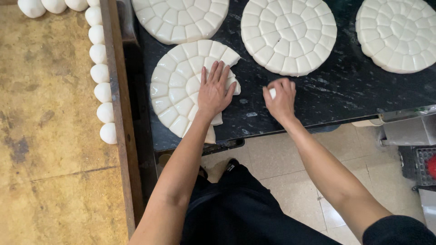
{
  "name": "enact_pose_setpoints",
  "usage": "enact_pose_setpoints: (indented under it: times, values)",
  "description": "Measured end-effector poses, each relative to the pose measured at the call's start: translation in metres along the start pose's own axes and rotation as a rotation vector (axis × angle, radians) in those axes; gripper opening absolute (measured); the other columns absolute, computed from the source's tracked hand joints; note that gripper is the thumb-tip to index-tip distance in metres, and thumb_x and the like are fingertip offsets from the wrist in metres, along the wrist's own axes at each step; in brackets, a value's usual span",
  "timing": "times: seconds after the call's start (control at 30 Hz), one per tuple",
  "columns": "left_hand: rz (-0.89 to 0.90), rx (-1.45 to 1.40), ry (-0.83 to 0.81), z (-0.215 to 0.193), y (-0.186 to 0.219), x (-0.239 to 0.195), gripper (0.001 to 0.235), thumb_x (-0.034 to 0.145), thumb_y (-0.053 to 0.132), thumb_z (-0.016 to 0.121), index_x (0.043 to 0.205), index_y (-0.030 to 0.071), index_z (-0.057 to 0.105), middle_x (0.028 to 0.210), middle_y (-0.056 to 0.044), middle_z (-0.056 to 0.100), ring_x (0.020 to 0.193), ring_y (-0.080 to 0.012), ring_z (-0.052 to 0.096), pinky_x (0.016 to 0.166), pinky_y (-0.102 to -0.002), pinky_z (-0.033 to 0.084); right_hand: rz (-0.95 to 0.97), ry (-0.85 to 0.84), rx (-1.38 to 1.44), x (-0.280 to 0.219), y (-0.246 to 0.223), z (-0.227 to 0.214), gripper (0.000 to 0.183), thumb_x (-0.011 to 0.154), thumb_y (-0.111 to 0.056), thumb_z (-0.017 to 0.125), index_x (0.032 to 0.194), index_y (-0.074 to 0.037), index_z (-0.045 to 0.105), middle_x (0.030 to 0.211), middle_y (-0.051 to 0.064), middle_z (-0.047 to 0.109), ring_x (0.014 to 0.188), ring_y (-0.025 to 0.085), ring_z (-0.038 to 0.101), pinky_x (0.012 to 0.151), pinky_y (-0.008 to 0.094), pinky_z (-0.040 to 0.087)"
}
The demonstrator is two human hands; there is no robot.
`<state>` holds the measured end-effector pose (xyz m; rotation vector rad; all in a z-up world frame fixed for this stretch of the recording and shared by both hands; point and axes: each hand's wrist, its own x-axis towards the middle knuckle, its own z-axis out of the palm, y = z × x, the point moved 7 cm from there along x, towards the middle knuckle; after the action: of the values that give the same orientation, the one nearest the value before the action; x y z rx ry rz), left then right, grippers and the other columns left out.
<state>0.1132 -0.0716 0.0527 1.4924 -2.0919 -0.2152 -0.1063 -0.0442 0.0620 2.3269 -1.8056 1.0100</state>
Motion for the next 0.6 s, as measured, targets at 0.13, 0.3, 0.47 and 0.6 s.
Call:
enact_pose_setpoints:
  times: [0.13, 0.3, 0.47, 0.6]
  values:
    - [-0.002, 0.001, -0.019, 0.001, 0.0, 0.001, 0.063, 0.1, 0.039, 0.057, 0.15, 0.002, 0.048, 0.158, -0.019, 0.043, 0.152, -0.0318, 0.03, 0.125, -0.055, 0.013, 0.165, -0.034, 0.134, 0.02, -0.015, 0.037, 0.026, 0.09, -0.022, 0.083, 0.094, -0.005, 0.063, 0.101, 0.011, 0.059, 0.1, 0.034, 0.054, 0.09, 0.046, 0.042]
    - [-0.002, -0.013, -0.011, -0.001, 0.0, -0.002, 0.062, 0.1, 0.039, 0.057, 0.15, 0.003, 0.048, 0.159, -0.017, 0.043, 0.153, -0.0311, 0.031, 0.126, -0.055, 0.014, -0.076, -0.167, 0.198, -0.055, -0.053, 0.007, 0.021, 0.093, -0.015, 0.075, 0.105, -0.006, 0.061, 0.114, 0.012, 0.058, 0.11, 0.033, 0.051, 0.095, 0.045, 0.041]
    - [0.014, 0.007, 0.004, -0.001, 0.001, -0.002, 0.062, 0.101, 0.039, 0.057, 0.15, 0.002, 0.048, 0.159, -0.018, 0.043, 0.153, -0.0322, 0.03, 0.126, -0.056, 0.013, -0.008, -0.127, 0.01, -0.022, -0.002, -0.008, 0.024, 0.091, -0.023, 0.079, 0.1, -0.007, 0.064, 0.108, 0.014, 0.057, 0.103, 0.034, 0.051, 0.091, 0.047, 0.04]
    - [0.015, 0.003, 0.003, 0.001, 0.001, 0.001, 0.063, 0.1, 0.039, 0.057, 0.149, 0.001, 0.049, 0.158, -0.019, 0.043, 0.152, -0.0327, 0.03, 0.125, -0.057, 0.013, 0.11, -0.009, 0.041, 0.022, -0.006, 0.027, 0.022, 0.094, -0.023, 0.079, 0.097, -0.007, 0.064, 0.105, 0.011, 0.059, 0.104, 0.033, 0.053, 0.094, 0.046, 0.042]
